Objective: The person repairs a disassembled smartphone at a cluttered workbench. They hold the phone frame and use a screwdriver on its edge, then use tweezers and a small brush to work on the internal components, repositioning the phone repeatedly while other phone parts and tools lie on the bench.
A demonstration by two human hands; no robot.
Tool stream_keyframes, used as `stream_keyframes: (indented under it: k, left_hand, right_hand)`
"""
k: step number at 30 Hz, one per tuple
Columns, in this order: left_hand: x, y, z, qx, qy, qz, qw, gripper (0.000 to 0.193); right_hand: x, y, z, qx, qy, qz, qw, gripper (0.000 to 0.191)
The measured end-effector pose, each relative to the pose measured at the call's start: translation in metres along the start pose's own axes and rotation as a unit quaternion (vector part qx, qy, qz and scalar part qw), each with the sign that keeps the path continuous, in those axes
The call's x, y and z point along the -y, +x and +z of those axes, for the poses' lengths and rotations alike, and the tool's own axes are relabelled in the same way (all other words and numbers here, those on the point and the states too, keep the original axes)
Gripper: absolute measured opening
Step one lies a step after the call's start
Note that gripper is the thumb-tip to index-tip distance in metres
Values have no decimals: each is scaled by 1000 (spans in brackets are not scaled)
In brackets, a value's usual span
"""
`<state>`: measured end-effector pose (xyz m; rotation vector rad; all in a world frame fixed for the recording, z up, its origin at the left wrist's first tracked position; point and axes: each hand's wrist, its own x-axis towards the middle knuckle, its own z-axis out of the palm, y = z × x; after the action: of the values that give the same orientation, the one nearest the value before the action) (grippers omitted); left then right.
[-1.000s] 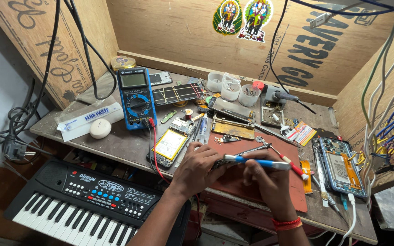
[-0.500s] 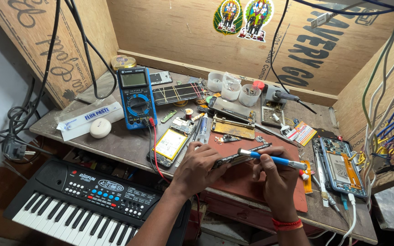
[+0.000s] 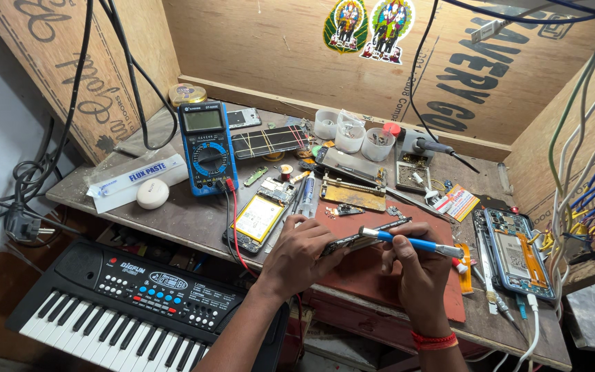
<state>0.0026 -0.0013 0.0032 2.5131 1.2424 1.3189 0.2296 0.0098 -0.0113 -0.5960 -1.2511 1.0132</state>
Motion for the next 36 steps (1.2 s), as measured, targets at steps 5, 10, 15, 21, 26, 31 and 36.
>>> stream_keyframes:
  k: [5,10,15,21,26,31,36]
  left_hand:
    - [-1,0,-1,6,2,-2,1000,18]
    - [-1,0,-1,-2,-2,3,1000,18]
    - [0,0,0,8,4,-5,1000,16]
    - [0,-1,0,2,0,-2,1000,17]
    - [0,0,0,7,2,-4,1000,17]
    - [1,0,0,8,0,-6,1000,17]
    - [1,-1,0,4,-3,-4,1000,17]
  right_hand:
    - [0,-1,1,-4,-12,-3,1000,13]
    - [0,0,1,1,-6,-5,1000,13]
    - [1,0,1,3,-10,-7,1000,13]
    - [2,-1,1,0,-6,-6,1000,13]
    - [1,0,1,3,-3,-6,1000,13]
    - [2,0,1,14,-27,-7,1000,13]
    - [3,-1,2,25,-23,-2,999,12]
